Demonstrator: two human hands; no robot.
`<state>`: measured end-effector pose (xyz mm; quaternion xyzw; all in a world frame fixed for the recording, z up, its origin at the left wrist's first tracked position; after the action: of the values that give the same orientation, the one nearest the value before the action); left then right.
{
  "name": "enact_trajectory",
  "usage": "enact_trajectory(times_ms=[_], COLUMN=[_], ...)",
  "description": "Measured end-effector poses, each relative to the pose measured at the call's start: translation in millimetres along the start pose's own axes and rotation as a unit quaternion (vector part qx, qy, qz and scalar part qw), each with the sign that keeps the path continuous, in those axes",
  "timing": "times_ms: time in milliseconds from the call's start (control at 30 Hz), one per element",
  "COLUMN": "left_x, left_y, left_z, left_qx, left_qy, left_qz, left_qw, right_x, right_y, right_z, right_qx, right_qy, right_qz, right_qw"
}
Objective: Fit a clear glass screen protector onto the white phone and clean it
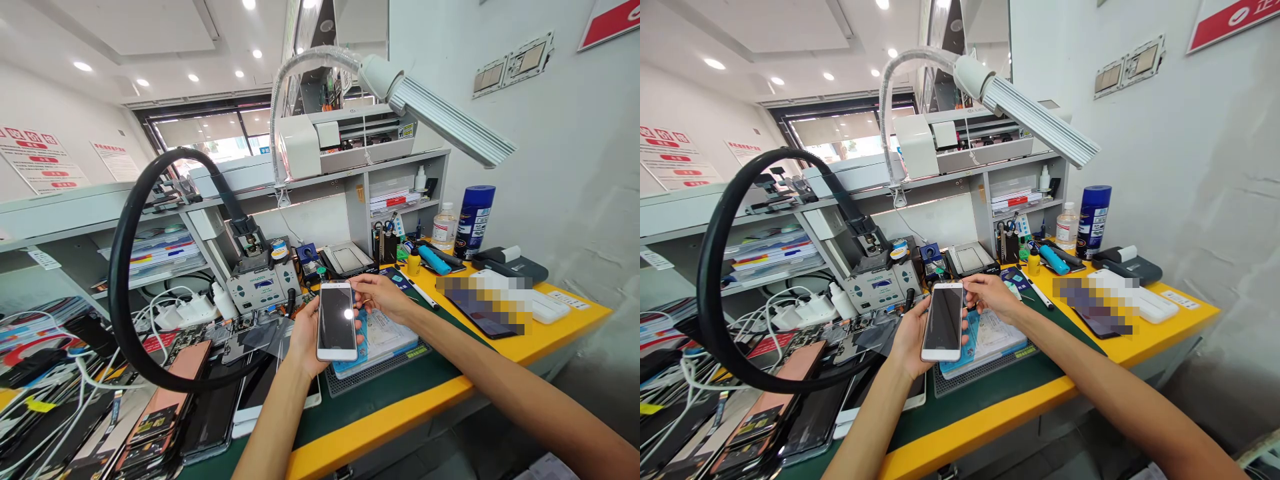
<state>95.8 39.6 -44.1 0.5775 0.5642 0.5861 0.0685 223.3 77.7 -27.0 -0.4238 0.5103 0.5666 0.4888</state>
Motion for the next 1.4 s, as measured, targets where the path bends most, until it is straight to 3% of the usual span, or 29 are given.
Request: enact_trajectory(times_ms=[300,633,1067,1400], left_x=[0.0,-0.1,0.0,-0.5], left_y=[-0.5,-5.3,-6.1,-6.6], left_z=[0.4,0.4,-0.7,-1.6], left_qx=[-0.012,0.012,0.039,0.031], left_qy=[0.001,-0.002,-0.004,0.002], left_qz=[0.007,-0.011,-0.013,-0.001], left_qw=[1.0,1.0,0.999,1.0], right_x=[1.2,-1.1,-9.5,-12.8], right_y=[-0.9,-0.6,-2.1,-0.4], right_z=[0.7,-0.2,0.5,-3.5], right_qx=[0.002,0.002,0.0,-0.002], right_qy=[-0.005,-0.012,-0.07,-0.062], right_qz=[-0.01,-0.023,-0.083,-0.094], right_qw=[1.0,1.0,0.994,0.994])
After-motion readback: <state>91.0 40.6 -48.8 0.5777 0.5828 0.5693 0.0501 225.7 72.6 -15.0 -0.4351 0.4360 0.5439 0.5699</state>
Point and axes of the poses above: each hand's wrist, its own z-axis towards the middle knuckle, its own y-axis out of the palm, x = y × z, the point moved 10 cm from there along z, towards the middle knuckle, and after that the axes turned 6 degrees about -y, right-handed, at the moved point
